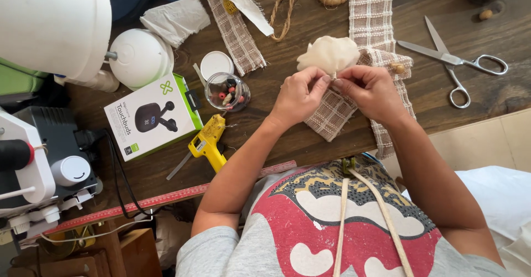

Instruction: Making a decorative flower by folding and gluing fabric strips

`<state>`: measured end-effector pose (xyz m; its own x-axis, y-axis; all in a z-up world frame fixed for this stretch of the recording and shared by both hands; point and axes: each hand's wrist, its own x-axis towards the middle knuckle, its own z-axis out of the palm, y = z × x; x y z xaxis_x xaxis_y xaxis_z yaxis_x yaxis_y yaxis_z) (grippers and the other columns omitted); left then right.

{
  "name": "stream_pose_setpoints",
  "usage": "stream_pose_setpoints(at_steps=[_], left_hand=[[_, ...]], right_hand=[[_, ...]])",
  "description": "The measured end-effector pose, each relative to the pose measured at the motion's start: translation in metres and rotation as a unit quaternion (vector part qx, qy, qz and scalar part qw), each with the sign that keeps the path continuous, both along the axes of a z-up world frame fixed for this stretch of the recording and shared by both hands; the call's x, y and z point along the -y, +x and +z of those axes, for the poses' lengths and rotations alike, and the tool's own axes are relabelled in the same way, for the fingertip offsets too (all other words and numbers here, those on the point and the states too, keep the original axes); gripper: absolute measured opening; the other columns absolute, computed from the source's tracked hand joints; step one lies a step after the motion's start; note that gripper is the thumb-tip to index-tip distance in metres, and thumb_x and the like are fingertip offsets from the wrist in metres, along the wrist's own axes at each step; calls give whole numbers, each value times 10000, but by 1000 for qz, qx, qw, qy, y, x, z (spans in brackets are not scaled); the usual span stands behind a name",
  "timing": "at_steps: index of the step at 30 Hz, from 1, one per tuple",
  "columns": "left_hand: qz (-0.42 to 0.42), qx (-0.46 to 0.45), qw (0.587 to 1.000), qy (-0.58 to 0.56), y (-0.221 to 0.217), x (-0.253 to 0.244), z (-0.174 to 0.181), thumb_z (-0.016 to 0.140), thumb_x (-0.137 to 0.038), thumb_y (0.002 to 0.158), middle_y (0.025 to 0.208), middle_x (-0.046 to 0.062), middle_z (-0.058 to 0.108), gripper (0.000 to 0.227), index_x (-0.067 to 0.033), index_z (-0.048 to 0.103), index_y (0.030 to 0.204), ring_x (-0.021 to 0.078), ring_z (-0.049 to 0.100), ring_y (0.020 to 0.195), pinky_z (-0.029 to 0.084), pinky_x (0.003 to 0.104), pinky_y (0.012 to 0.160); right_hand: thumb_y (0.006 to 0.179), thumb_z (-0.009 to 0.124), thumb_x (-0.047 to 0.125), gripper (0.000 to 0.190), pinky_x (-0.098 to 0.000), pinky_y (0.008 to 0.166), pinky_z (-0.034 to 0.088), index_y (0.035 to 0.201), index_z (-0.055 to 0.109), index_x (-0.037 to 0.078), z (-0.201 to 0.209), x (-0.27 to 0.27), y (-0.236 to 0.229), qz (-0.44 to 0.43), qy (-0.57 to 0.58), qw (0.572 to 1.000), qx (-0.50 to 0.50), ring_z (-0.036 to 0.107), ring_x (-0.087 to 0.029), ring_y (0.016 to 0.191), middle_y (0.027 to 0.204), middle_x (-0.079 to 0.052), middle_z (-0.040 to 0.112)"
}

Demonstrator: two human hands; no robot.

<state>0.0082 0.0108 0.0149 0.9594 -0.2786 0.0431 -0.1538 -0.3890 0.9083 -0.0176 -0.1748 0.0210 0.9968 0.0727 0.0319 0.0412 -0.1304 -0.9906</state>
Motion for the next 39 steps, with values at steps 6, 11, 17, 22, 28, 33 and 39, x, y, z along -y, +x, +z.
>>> stream_pose_setpoints(at_steps=[6, 11, 17, 22, 28, 33, 39], left_hand=[[37, -171, 981, 78, 12, 18, -13, 712, -642, 783, 705, -13, 763, 415, -236, 752, 863, 263, 779, 792, 618, 407, 757], [85, -327, 888, -313, 27, 23, -48, 944, -179, 722, 840, 131, 789, 372, 27, 758, 969, 186, 766, 724, 657, 274, 649], [203, -255, 859, -394, 17, 30, -19, 1007, -126, 604, 790, 90, 738, 464, 21, 720, 937, 188, 722, 638, 586, 309, 595], [204, -187, 861, -428, 18, 29, -20, 993, -56, 625, 835, 105, 710, 550, 18, 685, 1074, 199, 708, 652, 593, 324, 535], [182, -165, 846, -473, 19, 27, -30, 967, -45, 671, 831, 128, 711, 461, -7, 673, 1025, 191, 703, 627, 523, 250, 459], [133, -174, 836, -503, 22, 12, -48, 937, -73, 727, 1015, 130, 731, 539, -86, 654, 1186, 244, 744, 791, 499, 254, 504], [62, -169, 864, -471, 22, 0, -16, 902, -28, 768, 1034, 20, 747, 444, -124, 724, 1164, 143, 668, 833, 496, 272, 557]], right_hand=[[983, 770, 29, 105, -358, 775, 544, 1019, 806, 121, -23, 10, 11, 3, -193, 972, 134, 700, -263, 833, 805, -60, 696], [1045, 744, 104, 164, -411, 744, 522, 893, 689, 76, -38, 12, 18, -5, -264, 922, 284, 654, -354, 841, 848, -87, 634], [1002, 781, 61, 57, -385, 722, 536, 964, 743, 79, -11, 0, 0, -22, -232, 946, 227, 667, -308, 793, 807, -76, 639], [1017, 751, 47, 39, -267, 667, 519, 989, 773, 63, -6, -9, -18, -61, -68, 994, 57, 610, -121, 702, 766, -68, 679], [1031, 677, 72, 89, -206, 664, 563, 997, 705, -6, -2, -21, -38, -97, 157, 977, -108, 661, -104, 715, 835, -99, 720], [1025, 559, 39, 585, -357, 785, 575, 1554, 343, -85, 46, 5, -62, 25, 61, 992, -107, 640, -257, 952, 1306, -302, 624], [1030, 419, 423, 452, -323, 597, 515, 1225, 733, 163, 169, 28, -119, 286, -43, 957, 38, 637, -134, 582, 707, 51, 693]])
